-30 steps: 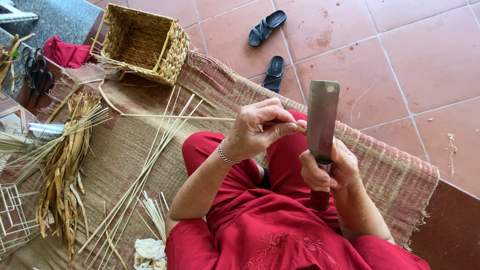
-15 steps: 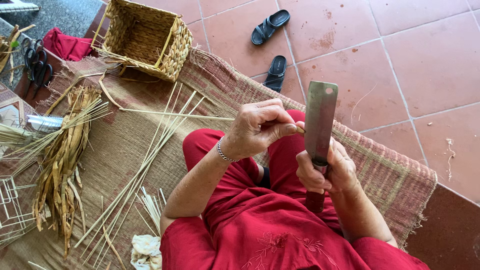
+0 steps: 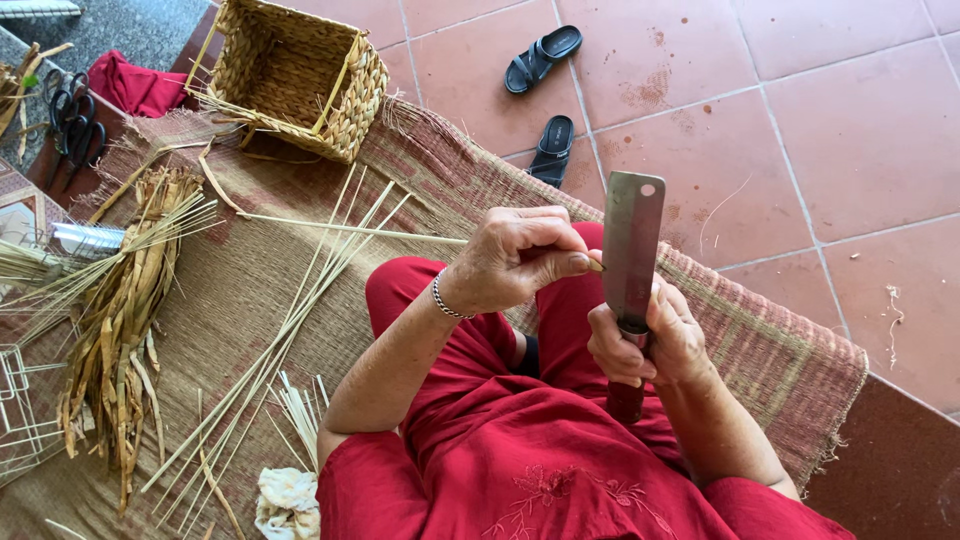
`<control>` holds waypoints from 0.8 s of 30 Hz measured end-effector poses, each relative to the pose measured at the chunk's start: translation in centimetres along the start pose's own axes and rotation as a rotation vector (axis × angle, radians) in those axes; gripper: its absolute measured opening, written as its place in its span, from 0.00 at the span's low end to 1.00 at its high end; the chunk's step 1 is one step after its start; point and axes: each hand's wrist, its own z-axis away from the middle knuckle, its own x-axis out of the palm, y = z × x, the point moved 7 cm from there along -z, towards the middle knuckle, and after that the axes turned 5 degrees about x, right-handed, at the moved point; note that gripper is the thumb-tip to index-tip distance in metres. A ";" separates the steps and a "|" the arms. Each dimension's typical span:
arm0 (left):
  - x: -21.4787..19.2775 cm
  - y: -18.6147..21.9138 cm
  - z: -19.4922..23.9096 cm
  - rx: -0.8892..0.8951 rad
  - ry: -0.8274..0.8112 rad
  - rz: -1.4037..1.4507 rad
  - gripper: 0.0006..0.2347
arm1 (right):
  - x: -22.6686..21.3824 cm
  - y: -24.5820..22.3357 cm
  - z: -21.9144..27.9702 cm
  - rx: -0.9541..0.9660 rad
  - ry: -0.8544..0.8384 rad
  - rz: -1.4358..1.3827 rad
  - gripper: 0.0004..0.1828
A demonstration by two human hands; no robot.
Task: The person sits on a mat and uses a large knife to shave thin strips of bamboo. They hold the bamboo in one hand and the knife in the other, carefully scraping the surface to create fine strands.
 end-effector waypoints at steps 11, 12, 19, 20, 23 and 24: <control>0.0 0.1 0.3 0.014 0.029 -0.066 0.04 | 0.3 -0.3 -0.3 -0.010 0.092 0.089 0.33; 0.1 0.1 0.3 0.013 0.031 -0.052 0.04 | 0.2 -0.3 -0.3 -0.006 0.115 0.101 0.33; -0.5 -0.7 -0.4 0.053 0.067 -0.116 0.03 | -1.1 -0.6 -1.5 -0.032 0.106 0.100 0.31; -0.9 -0.9 -0.2 0.069 0.105 -0.170 0.04 | -1.8 -0.9 -1.6 -0.034 0.110 0.103 0.30; -3.7 -1.5 2.6 0.171 0.384 -0.584 0.08 | -4.7 -3.4 -2.3 -0.158 0.106 -0.181 0.27; -4.6 -2.1 4.6 0.148 0.487 -0.640 0.10 | -5.4 -4.3 -2.2 -0.190 0.099 -0.191 0.28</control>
